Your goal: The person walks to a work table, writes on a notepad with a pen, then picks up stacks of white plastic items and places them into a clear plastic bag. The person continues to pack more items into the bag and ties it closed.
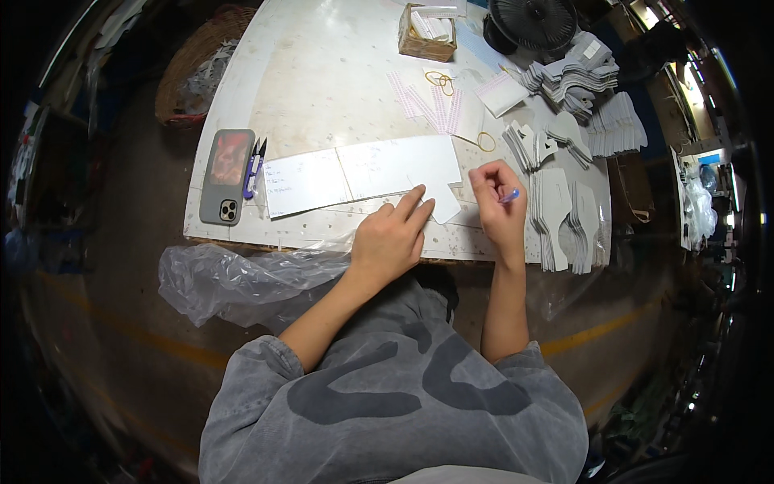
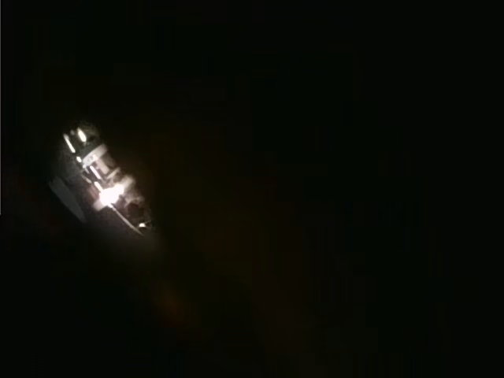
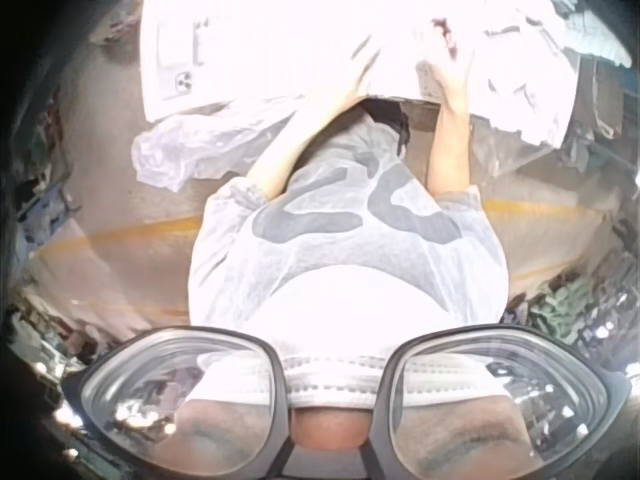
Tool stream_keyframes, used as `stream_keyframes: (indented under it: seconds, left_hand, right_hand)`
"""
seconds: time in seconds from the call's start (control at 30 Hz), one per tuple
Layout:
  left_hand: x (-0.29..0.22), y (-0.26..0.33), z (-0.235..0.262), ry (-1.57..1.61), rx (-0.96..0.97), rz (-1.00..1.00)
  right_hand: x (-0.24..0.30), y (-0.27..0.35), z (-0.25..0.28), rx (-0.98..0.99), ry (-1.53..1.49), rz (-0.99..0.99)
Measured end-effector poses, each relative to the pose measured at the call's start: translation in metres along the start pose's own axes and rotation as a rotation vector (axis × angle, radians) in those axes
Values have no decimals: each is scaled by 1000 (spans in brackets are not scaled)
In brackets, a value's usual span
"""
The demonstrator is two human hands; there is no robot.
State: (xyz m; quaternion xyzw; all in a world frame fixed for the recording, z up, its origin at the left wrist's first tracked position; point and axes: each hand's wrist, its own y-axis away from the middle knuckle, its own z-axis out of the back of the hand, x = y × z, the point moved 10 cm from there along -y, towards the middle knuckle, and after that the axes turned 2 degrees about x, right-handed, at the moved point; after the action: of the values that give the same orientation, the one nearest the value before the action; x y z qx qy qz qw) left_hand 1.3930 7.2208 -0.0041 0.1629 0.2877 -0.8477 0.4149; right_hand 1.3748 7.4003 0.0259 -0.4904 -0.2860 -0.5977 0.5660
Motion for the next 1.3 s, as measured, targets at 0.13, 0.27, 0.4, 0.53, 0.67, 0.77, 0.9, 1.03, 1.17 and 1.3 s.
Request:
stream_keyframes:
  seconds: [0.13, 0.27, 0.4, 0.53, 0.67, 0.77, 0.9, 1.03, 1.17, 1.3]
  left_hand:
    - [-2, -1, 0, -13, 11, -1]
    - [1, 0, 0, -13, -10, 16]
    - [2, -2, -2, -13, -7, 34]
    - [4, -2, -3, -5, -3, 45]
    - [4, -4, -4, -3, 4, 42]
    - [5, -5, -3, -13, 8, 46]
    - [6, -4, -4, -16, 15, 50]
    - [6, -5, -4, -23, 31, 63]
    - [6, -6, -4, -10, 25, 56]
    - [6, -5, -4, 2, 24, 54]
  right_hand:
    - [-18, -13, -16, 46, -250, -166]
    - [-27, -16, -49, 246, -331, -337]
    - [-46, -29, -61, 288, -53, -174]
    - [-42, -31, -75, 240, -211, -139]
    - [-42, -30, -72, 173, 36, 55]
    - [-23, -28, -75, 150, 145, 167]
    - [-28, -28, -80, 177, 147, 151]
    - [-26, -28, -82, 204, 178, 149]
    - [-27, -28, -78, 151, 188, 150]
    - [-29, -27, -78, 143, 193, 158]
